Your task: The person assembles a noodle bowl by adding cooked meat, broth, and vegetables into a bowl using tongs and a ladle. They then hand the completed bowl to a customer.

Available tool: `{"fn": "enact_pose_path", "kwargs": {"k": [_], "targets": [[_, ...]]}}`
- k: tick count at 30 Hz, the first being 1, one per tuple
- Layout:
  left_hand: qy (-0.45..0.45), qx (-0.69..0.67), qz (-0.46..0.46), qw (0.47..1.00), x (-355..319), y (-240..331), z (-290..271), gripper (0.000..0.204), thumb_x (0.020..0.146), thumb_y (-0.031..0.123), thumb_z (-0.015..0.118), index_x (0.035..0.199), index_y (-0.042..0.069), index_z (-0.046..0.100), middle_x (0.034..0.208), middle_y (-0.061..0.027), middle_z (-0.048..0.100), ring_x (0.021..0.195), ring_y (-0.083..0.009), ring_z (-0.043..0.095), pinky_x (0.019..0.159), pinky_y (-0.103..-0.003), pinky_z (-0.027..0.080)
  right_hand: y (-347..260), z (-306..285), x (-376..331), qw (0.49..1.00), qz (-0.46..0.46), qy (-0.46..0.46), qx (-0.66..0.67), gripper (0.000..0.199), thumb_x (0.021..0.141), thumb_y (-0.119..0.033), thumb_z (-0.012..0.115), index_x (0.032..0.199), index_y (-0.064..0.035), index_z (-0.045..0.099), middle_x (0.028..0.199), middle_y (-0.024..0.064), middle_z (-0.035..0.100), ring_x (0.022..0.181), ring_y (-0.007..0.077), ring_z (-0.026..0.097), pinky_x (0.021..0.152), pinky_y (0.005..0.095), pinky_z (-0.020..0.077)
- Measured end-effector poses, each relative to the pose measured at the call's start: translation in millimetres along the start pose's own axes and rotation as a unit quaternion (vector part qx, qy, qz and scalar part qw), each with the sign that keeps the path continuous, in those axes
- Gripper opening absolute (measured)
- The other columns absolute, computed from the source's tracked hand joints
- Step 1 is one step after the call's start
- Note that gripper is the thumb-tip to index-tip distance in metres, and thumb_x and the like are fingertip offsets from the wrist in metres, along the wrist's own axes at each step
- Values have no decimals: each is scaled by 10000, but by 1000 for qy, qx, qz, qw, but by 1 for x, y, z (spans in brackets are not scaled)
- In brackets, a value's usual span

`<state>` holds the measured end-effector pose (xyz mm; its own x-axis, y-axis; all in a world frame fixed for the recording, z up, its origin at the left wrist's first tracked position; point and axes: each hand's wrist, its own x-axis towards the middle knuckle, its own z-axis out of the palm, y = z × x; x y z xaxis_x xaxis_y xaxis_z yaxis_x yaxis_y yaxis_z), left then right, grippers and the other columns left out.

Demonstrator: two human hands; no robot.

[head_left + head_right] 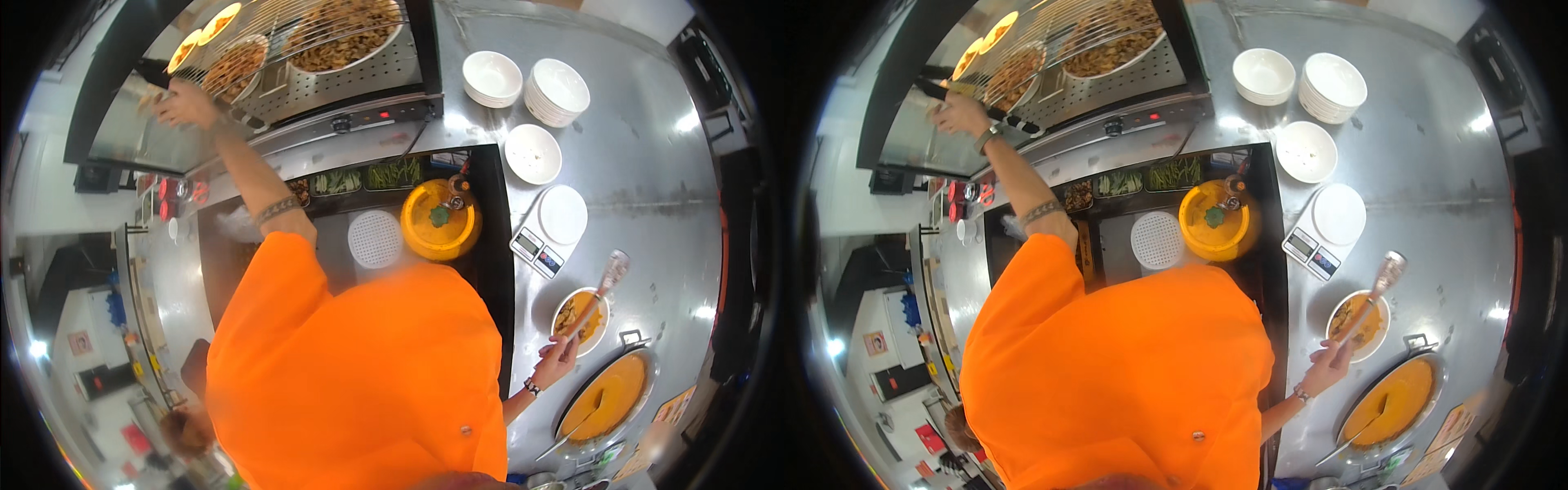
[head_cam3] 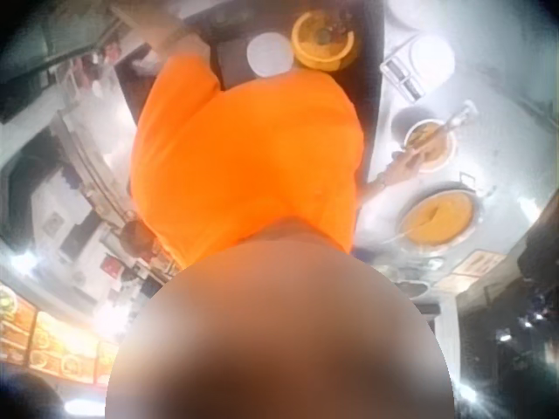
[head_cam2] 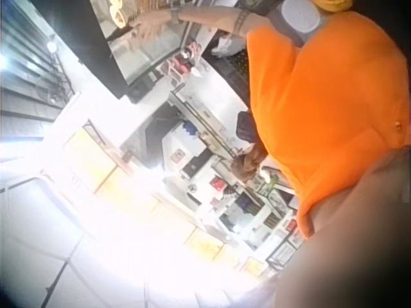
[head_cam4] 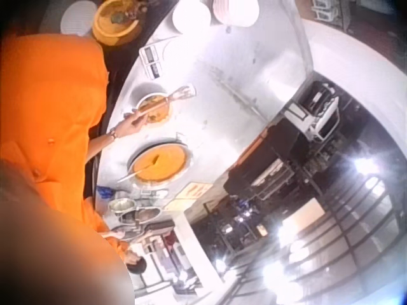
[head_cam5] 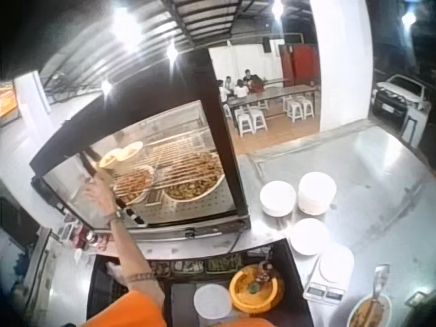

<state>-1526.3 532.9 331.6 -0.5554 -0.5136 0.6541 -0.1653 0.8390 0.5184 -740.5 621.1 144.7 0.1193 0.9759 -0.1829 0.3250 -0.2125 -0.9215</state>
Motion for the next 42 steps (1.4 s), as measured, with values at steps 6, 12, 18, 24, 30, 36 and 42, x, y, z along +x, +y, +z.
{"fn": "enact_pose_path", "kwargs": {"k": [6,12,18,24,30,36,42], "targets": [[-11,-179,-30,983,-15,-6,10,562,956,314,527,1408,-16,473,1402,-206,524,1291,-362,510,1110,-486,407,-1,28,-9,996,-20,-71,50,416,994,-135,606,1359,56,547,858,69,638,555,82,511,494,223,415],[-44,-343,33,938,-57,23,-1,534,881,140,543,1383,-24,464,1342,-156,551,1242,-267,545,1094,-412,438,-8,16,-14,994,-55,-93,8,416,1019,-156,610,1368,58,536,854,77,650,531,72,504,477,208,405],[-178,-510,142,829,-141,52,-3,819,1016,456,497,1524,-134,244,1607,-364,176,1500,-486,160,1234,-487,112,-4,-8,-40,992,-40,-116,-3,402,998,-95,600,1368,52,548,877,72,641,584,67,518,508,222,420],[-343,-543,227,732,-213,88,-63,765,1020,437,477,1530,-94,267,1578,-353,244,1492,-486,173,1234,-476,141,10,-10,-67,983,-35,-183,-9,345,1004,-104,596,1315,47,577,838,49,612,610,75,559,545,218,458],[-494,-595,288,564,-229,97,-103,658,1028,426,487,1485,-32,371,1419,-283,423,1371,-420,382,1156,-462,303,24,-7,-112,969,6,-242,-49,405,1003,-156,633,1332,66,556,818,62,626,589,95,604,523,226,492],[-598,-624,221,452,-228,79,-102,668,1047,441,468,1514,-23,355,1486,-213,427,1406,-381,369,1187,-446,286,35,31,-144,960,26,-269,-73,432,992,-189,644,1352,36,566,788,49,637,513,68,552,442,214,431],[-675,-590,285,339,-162,3,-61,556,1067,407,437,1443,1,495,1425,-141,565,1324,-277,527,1112,-396,423,77,175,-155,907,-25,-401,-128,346,1003,-188,626,1287,11,613,786,44,660,516,71,558,464,235,442]]}}
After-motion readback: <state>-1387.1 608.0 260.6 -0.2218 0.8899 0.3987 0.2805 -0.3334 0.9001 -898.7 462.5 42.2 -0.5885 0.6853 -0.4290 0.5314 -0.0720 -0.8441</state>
